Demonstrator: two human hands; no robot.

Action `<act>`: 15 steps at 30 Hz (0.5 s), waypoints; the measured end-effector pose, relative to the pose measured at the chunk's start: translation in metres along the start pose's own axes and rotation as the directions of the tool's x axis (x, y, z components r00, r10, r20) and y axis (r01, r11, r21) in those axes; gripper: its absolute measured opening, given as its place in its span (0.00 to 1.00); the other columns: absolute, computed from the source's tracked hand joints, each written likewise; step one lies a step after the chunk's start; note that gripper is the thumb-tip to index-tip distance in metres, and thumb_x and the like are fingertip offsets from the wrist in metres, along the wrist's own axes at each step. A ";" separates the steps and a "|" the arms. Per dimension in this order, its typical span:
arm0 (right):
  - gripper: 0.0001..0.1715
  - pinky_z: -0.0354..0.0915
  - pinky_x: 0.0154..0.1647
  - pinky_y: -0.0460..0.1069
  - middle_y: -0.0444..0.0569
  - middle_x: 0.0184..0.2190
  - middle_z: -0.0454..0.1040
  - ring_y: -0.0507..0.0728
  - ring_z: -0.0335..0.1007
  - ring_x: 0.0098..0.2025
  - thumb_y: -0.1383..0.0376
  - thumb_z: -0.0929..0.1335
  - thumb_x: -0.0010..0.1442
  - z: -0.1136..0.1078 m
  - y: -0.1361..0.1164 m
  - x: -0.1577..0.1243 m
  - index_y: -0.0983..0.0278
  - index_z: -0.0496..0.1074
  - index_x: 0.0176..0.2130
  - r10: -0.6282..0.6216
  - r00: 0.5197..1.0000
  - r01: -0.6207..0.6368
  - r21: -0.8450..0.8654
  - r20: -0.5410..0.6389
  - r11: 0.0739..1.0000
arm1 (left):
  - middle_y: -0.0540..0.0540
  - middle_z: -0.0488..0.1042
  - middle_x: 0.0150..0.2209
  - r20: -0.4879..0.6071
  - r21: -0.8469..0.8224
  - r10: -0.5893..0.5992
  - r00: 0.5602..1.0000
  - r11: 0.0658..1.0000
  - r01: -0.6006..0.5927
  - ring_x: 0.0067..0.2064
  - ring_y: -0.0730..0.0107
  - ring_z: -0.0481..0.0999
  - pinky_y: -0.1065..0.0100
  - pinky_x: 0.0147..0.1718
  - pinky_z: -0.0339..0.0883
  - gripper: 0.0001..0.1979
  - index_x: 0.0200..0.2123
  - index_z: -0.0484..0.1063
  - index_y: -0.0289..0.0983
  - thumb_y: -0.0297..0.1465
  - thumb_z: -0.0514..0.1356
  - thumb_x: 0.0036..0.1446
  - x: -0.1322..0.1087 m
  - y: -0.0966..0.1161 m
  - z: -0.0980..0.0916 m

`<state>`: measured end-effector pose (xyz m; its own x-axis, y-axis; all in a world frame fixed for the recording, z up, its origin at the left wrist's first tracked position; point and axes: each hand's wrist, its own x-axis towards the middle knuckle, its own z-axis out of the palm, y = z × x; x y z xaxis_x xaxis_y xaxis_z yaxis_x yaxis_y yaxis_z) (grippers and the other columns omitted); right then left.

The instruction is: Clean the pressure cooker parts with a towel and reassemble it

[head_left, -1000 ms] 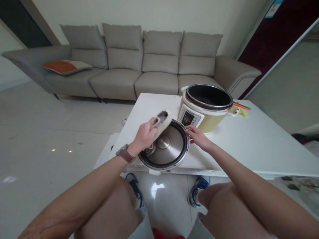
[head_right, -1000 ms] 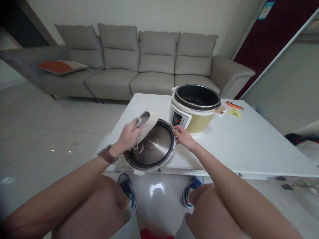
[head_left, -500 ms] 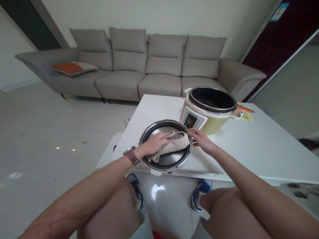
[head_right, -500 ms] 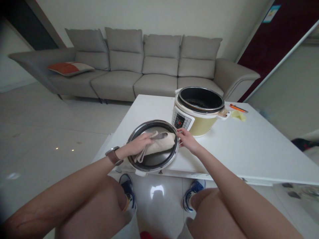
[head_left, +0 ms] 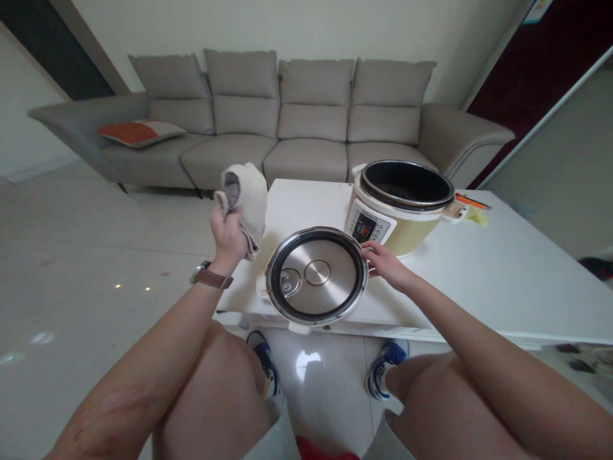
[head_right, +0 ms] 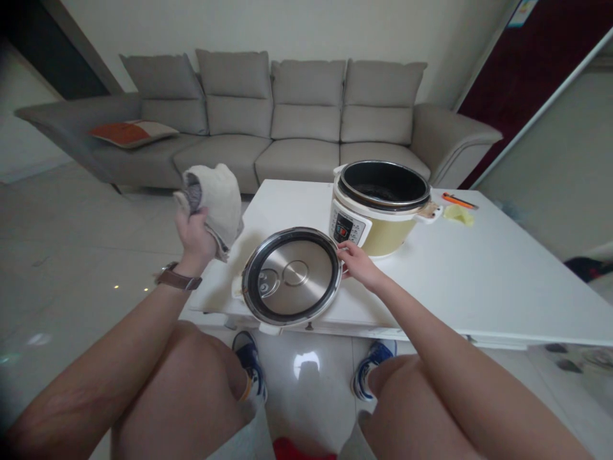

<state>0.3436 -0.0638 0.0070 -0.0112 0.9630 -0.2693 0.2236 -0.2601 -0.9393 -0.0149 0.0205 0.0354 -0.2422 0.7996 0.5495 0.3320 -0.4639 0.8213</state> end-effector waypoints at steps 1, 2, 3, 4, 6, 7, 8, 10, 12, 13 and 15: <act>0.12 0.70 0.25 0.45 0.40 0.30 0.69 0.50 0.68 0.26 0.59 0.68 0.62 0.000 0.000 0.000 0.60 0.68 0.45 -0.004 1.000 0.004 0.000 -0.001 1.000 | 0.42 0.76 0.50 0.074 0.071 0.052 0.996 0.996 -0.057 0.53 0.58 0.73 0.58 0.56 0.66 0.18 0.51 0.71 0.37 0.36 0.52 0.62 -0.002 0.002 0.002; 0.12 0.69 0.25 0.45 0.40 0.30 0.69 0.50 0.68 0.26 0.58 0.68 0.61 0.000 0.001 0.000 0.60 0.68 0.45 -0.007 1.000 0.007 -0.002 -0.004 1.000 | 0.42 0.78 0.46 0.203 0.167 0.088 0.975 0.978 -0.123 0.49 0.57 0.75 0.58 0.52 0.67 0.17 0.49 0.73 0.37 0.37 0.54 0.61 -0.004 0.004 0.004; 0.12 0.69 0.25 0.45 0.40 0.30 0.69 0.50 0.68 0.26 0.58 0.68 0.61 0.000 0.001 0.001 0.60 0.68 0.45 -0.008 1.000 0.008 -0.006 -0.007 1.000 | 0.42 0.79 0.42 0.355 0.256 0.090 0.931 0.948 -0.189 0.45 0.56 0.77 0.59 0.49 0.68 0.16 0.46 0.75 0.37 0.37 0.55 0.60 -0.007 0.004 0.007; 0.12 0.69 0.24 0.44 0.40 0.30 0.69 0.50 0.68 0.26 0.58 0.68 0.61 0.000 0.001 0.001 0.60 0.68 0.44 -0.008 1.000 0.008 -0.010 -0.010 1.000 | 0.41 0.80 0.41 0.517 0.321 0.054 0.854 0.913 -0.252 0.43 0.56 0.77 0.59 0.47 0.68 0.15 0.45 0.76 0.37 0.37 0.56 0.60 -0.010 0.004 0.011; 0.11 0.68 0.24 0.44 0.40 0.29 0.68 0.49 0.67 0.26 0.58 0.68 0.61 0.001 0.001 0.001 0.60 0.68 0.43 -0.003 1.000 0.002 -0.016 -0.019 1.000 | 0.40 0.81 0.42 0.732 0.379 -0.035 0.680 0.850 -0.365 0.43 0.54 0.79 0.60 0.45 0.68 0.17 0.49 0.77 0.39 0.37 0.55 0.62 -0.017 0.000 0.019; 0.10 0.68 0.24 0.44 0.40 0.29 0.68 0.49 0.67 0.25 0.59 0.67 0.61 0.001 0.000 0.000 0.60 0.68 0.42 0.001 1.000 -0.002 -0.015 -0.023 1.000 | 0.39 0.81 0.44 0.784 0.391 -0.065 0.617 0.824 -0.410 0.44 0.54 0.79 0.61 0.46 0.68 0.19 0.52 0.76 0.39 0.37 0.54 0.63 -0.020 -0.003 0.023; 0.10 0.68 0.24 0.44 0.40 0.29 0.68 0.49 0.67 0.25 0.59 0.67 0.61 0.002 0.000 0.000 0.60 0.67 0.41 0.005 1.000 -0.006 -0.010 -0.027 1.000 | 0.39 0.82 0.46 0.811 0.401 -0.083 0.579 0.800 -0.447 0.45 0.53 0.80 0.61 0.46 0.68 0.20 0.55 0.75 0.40 0.37 0.54 0.64 -0.022 -0.006 0.027; 0.08 0.69 0.24 0.44 0.40 0.29 0.69 0.49 0.67 0.25 0.60 0.67 0.60 0.003 0.000 -0.001 0.60 0.66 0.40 0.013 0.999 -0.013 0.007 -0.038 1.000 | 0.38 0.81 0.48 0.831 0.421 -0.102 0.546 0.757 -0.499 0.47 0.53 0.80 0.61 0.48 0.67 0.22 0.59 0.73 0.40 0.36 0.53 0.65 -0.026 -0.010 0.033; 0.08 0.69 0.24 0.45 0.40 0.30 0.69 0.49 0.67 0.24 0.61 0.67 0.60 0.004 -0.001 -0.001 0.60 0.66 0.40 0.020 0.999 -0.019 0.023 -0.047 1.000 | 0.38 0.81 0.49 0.845 0.422 -0.106 0.524 0.734 -0.532 0.48 0.53 0.80 0.61 0.49 0.67 0.23 0.60 0.72 0.40 0.37 0.52 0.66 -0.028 -0.011 0.035; 0.08 0.70 0.24 0.45 0.40 0.30 0.69 0.49 0.67 0.24 0.62 0.67 0.60 0.004 -0.001 -0.001 0.60 0.66 0.41 0.023 0.998 -0.022 0.028 -0.051 0.999 | 0.38 0.81 0.49 0.850 0.416 -0.103 0.517 0.732 -0.540 0.48 0.53 0.80 0.61 0.50 0.67 0.23 0.61 0.72 0.40 0.37 0.52 0.66 -0.028 -0.011 0.035; 0.08 0.69 0.24 0.45 0.40 0.30 0.69 0.49 0.67 0.24 0.63 0.67 0.61 0.005 -0.001 -0.002 0.60 0.66 0.42 0.029 0.998 -0.027 0.030 -0.053 0.999 | 0.38 0.81 0.48 0.852 0.401 -0.093 0.516 0.749 -0.528 0.47 0.53 0.80 0.60 0.49 0.67 0.23 0.59 0.73 0.40 0.37 0.52 0.66 -0.026 -0.011 0.033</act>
<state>0.3387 -0.0652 0.0078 0.0465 0.9575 -0.2848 0.1942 -0.2883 -0.9376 0.0174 0.0178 0.0068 0.6207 0.7803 0.0765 0.7422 -0.6162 0.2636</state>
